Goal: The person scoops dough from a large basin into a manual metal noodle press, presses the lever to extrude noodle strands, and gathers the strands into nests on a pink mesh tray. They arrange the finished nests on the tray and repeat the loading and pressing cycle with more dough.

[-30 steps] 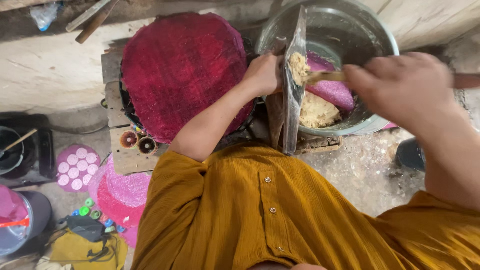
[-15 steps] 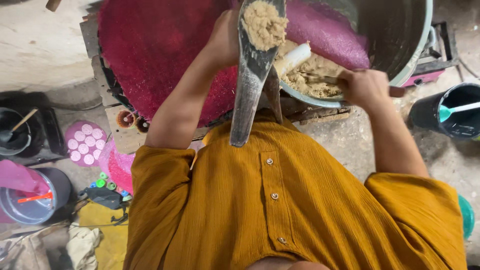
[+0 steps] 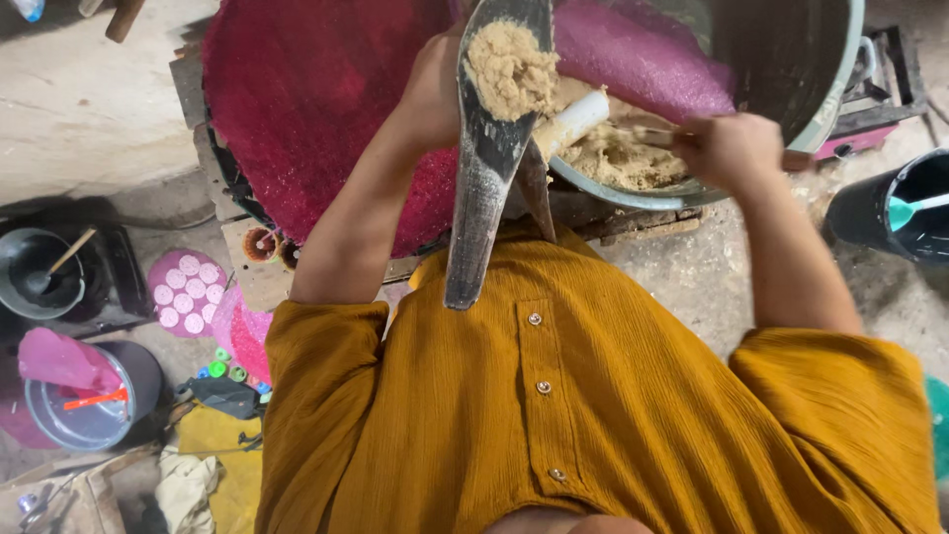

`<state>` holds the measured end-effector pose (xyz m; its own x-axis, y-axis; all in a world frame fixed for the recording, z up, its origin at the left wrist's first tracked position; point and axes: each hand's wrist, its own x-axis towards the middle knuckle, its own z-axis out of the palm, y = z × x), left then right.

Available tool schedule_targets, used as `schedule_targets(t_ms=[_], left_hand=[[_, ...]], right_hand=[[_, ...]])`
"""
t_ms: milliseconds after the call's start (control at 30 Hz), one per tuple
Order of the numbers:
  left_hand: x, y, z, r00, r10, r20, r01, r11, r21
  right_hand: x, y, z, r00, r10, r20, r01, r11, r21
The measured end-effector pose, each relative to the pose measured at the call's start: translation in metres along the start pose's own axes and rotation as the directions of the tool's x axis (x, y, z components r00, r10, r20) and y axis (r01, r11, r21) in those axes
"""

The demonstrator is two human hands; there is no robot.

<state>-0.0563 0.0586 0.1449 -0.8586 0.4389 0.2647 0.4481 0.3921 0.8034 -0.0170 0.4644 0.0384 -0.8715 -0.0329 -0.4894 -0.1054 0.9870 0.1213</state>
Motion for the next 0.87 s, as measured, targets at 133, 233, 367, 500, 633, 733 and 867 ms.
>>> schedule_targets(t_ms=[133, 233, 367, 500, 633, 733, 867], left_hand=[[0.002, 0.01, 0.001, 1.0, 0.005, 0.013, -0.005, 0.999, 0.038], [0.002, 0.016, -0.002, 0.978, -0.207, 0.017, 0.205, 0.976, 0.07], [-0.001, 0.018, -0.009, 0.999, 0.034, -0.026, -0.034, 0.999, 0.02], [0.0, 0.014, -0.012, 1.0, -0.002, 0.005, 0.001, 0.995, 0.095], [0.002, 0.012, -0.007, 0.995, 0.097, 0.015, -0.098, 0.989, 0.114], [0.023, 0.011, 0.007, 0.984, -0.158, 0.084, 0.129, 0.95, 0.284], [0.035, 0.012, 0.026, 0.984, -0.132, 0.12, 0.098, 0.963, 0.253]], right_hand=[[0.028, -0.052, 0.015, 0.992, -0.109, -0.065, 0.112, 0.993, 0.033], [0.015, -0.054, 0.014, 0.973, -0.167, -0.157, 0.189, 0.973, 0.134], [-0.01, -0.024, -0.002, 0.98, -0.182, -0.075, 0.196, 0.938, 0.287], [-0.035, 0.034, -0.019, 0.982, -0.187, 0.014, 0.155, 0.853, 0.499], [-0.062, 0.095, -0.047, 0.963, -0.266, -0.032, 0.23, 0.758, 0.61], [-0.075, 0.124, -0.081, 0.902, -0.408, -0.138, 0.39, 0.638, 0.664], [-0.076, 0.132, -0.125, 0.942, -0.328, -0.075, 0.304, 0.737, 0.604]])
